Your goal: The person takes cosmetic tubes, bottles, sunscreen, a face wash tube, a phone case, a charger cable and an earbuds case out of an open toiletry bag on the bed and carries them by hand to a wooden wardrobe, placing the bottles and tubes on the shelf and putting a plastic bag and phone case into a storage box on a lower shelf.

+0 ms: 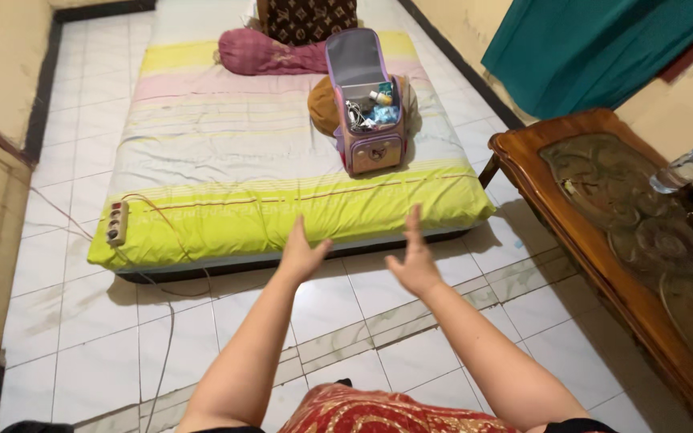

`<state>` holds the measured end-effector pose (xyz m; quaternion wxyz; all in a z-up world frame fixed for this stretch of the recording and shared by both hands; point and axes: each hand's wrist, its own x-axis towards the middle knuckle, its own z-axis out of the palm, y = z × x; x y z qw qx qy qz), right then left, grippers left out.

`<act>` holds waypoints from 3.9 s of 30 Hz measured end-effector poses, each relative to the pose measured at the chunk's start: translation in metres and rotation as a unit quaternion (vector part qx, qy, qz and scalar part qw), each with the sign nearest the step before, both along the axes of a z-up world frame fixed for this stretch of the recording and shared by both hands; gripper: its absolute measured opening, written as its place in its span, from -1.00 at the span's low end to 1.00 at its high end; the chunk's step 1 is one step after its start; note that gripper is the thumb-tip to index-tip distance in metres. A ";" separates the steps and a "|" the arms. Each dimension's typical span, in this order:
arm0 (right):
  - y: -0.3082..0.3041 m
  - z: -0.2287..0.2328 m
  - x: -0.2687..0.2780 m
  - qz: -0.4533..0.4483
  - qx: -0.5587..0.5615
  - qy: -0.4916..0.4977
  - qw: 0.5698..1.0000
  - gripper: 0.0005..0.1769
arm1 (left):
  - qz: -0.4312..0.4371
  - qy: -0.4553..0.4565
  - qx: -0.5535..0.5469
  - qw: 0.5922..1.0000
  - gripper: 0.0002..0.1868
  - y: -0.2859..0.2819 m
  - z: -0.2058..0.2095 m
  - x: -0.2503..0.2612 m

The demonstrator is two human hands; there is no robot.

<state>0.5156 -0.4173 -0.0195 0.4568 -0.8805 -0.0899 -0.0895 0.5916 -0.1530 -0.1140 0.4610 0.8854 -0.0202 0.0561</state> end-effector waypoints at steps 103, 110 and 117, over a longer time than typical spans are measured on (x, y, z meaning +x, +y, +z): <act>-0.128 -0.174 0.762 -0.054 0.249 0.018 0.967 -0.21 | 0.141 0.173 -0.651 0.726 -0.60 -0.187 -0.145 0.567; -0.125 -0.115 0.749 -0.007 0.393 0.140 0.909 -0.05 | -0.016 0.177 -0.698 0.694 -0.54 -0.190 -0.096 0.590; -0.113 -0.119 0.733 0.032 0.389 0.201 0.898 0.01 | -0.046 0.223 -0.686 0.691 -0.52 -0.199 -0.089 0.583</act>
